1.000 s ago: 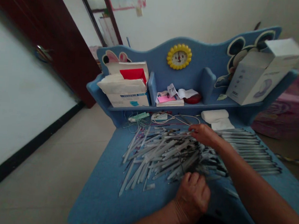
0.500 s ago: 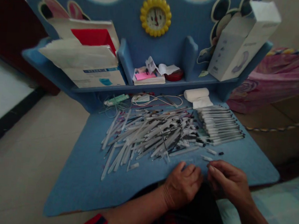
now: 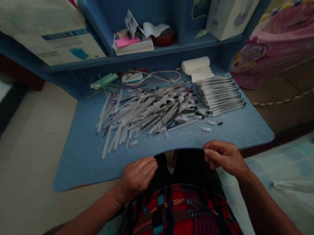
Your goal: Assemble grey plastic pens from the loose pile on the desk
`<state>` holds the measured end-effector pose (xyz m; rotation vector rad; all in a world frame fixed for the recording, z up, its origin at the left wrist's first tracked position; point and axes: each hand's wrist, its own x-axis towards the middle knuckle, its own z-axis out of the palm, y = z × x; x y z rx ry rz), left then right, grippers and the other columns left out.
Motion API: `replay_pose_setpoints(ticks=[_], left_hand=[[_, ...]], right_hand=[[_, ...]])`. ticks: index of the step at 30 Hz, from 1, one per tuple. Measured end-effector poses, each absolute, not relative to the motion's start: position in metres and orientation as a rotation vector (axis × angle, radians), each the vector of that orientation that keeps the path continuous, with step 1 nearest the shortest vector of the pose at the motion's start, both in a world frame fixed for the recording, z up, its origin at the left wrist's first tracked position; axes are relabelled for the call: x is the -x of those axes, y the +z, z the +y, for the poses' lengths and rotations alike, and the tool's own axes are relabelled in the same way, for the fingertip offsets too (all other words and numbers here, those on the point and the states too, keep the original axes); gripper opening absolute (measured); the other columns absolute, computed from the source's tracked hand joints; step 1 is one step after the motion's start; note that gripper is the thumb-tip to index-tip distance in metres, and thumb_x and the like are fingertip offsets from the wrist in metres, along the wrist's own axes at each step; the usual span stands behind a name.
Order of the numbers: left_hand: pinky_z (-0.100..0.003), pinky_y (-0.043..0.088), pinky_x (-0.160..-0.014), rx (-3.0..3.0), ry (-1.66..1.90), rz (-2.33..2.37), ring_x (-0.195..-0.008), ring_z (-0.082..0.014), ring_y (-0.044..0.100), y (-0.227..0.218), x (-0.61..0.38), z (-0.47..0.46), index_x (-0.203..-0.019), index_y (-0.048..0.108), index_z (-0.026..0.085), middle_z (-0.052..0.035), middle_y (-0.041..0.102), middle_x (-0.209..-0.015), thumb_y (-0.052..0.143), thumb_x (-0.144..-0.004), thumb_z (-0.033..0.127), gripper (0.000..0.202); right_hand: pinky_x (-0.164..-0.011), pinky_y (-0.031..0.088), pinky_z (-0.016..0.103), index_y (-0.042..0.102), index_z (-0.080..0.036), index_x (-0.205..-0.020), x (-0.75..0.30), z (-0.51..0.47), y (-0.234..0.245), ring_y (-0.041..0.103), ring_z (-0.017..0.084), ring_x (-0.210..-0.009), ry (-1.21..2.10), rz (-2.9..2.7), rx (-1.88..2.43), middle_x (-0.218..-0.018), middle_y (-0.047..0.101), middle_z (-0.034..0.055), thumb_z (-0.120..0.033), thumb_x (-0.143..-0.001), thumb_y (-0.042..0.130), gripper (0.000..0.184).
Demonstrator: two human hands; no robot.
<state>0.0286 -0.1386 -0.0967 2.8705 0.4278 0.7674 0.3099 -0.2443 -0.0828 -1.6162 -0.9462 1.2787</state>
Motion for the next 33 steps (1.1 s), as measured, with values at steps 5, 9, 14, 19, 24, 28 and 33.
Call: replay_pose_setpoints(ticks=[5, 9, 14, 19, 24, 28, 33], left_hand=[[-0.026, 0.053, -0.074, -2.905, 0.844, 0.601, -0.081, -0.0162, 0.065, -0.097, -0.013, -0.147, -0.094, 0.061, 0.013, -0.0083, 0.069, -0.087, 0.056, -0.080, 0.012, 0.015], [-0.025, 0.053, -0.074, -2.850, 0.931, 0.866, -0.079, -0.0157, 0.065, -0.087, 0.002, -0.148, -0.089, 0.064, 0.015, -0.0063, 0.069, -0.083, 0.053, -0.081, 0.015, 0.014], [-0.026, 0.050, -0.077, -2.731, 1.103, 1.366, -0.078, -0.0157, 0.064, -0.074, 0.040, -0.141, -0.084, 0.064, 0.015, -0.0063, 0.069, -0.083, 0.052, -0.081, 0.020, 0.014], [-0.028, 0.049, -0.078, -2.432, 1.177, 1.974, -0.078, -0.0169, 0.062, -0.086, 0.106, -0.170, -0.084, 0.063, 0.014, -0.0077, 0.067, -0.082, 0.048, -0.082, 0.027, 0.020], [-0.033, 0.044, -0.084, -2.023, 0.931, 2.669, -0.092, -0.0218, 0.057, -0.099, 0.202, -0.261, -0.094, 0.060, 0.015, -0.0115, 0.063, -0.094, 0.042, -0.083, 0.031, 0.027], [-0.035, 0.044, -0.081, -1.506, 0.643, 3.070, -0.094, -0.0253, 0.055, -0.099, 0.251, -0.312, -0.097, 0.060, 0.012, -0.0140, 0.061, -0.096, 0.038, -0.083, 0.033, 0.033], [-0.035, 0.043, -0.072, -1.472, 0.353, 2.946, -0.085, -0.0251, 0.056, -0.096, 0.250, -0.309, -0.084, 0.063, 0.018, -0.0093, 0.061, -0.087, 0.043, -0.081, 0.034, 0.026]], right_hand=[[-0.030, 0.034, 0.014, 0.056, -0.016, -0.073, -0.306, -0.235, -0.078, 0.049, 0.006, -0.033, 1.298, -1.012, 1.721, -0.052, 0.056, -0.0041, -0.041, -0.076, 0.055, 0.024], [-0.031, 0.034, 0.015, 0.056, -0.016, -0.072, -0.302, -0.235, -0.083, 0.049, 0.007, -0.033, 1.248, -1.158, 1.762, -0.052, 0.055, -0.0038, -0.040, -0.076, 0.053, 0.025], [-0.033, 0.033, 0.015, 0.057, -0.015, -0.075, -0.283, -0.227, -0.084, 0.050, 0.006, -0.035, 1.282, -1.396, 1.701, -0.054, 0.056, -0.0028, -0.038, -0.079, 0.049, 0.025], [-0.035, 0.033, 0.015, 0.058, -0.016, -0.078, -0.245, -0.204, -0.073, 0.049, 0.006, -0.037, 1.392, -1.720, 1.535, -0.055, 0.056, -0.0032, -0.036, -0.079, 0.048, 0.023], [-0.038, 0.037, 0.017, 0.057, -0.017, -0.074, -0.209, -0.173, -0.058, 0.052, 0.008, -0.039, 1.366, -2.047, 1.432, -0.056, 0.058, -0.0026, -0.039, -0.079, 0.047, 0.024], [-0.037, 0.038, 0.019, 0.056, -0.017, -0.066, -0.178, -0.149, -0.052, 0.052, 0.009, -0.037, 1.343, -2.222, 1.427, -0.051, 0.057, -0.0033, -0.041, -0.077, 0.050, 0.026], [-0.037, 0.039, 0.020, 0.056, -0.018, -0.064, -0.141, -0.133, -0.050, 0.051, 0.009, -0.037, 1.232, -2.330, 1.440, -0.048, 0.055, -0.0035, -0.045, -0.075, 0.051, 0.029]])
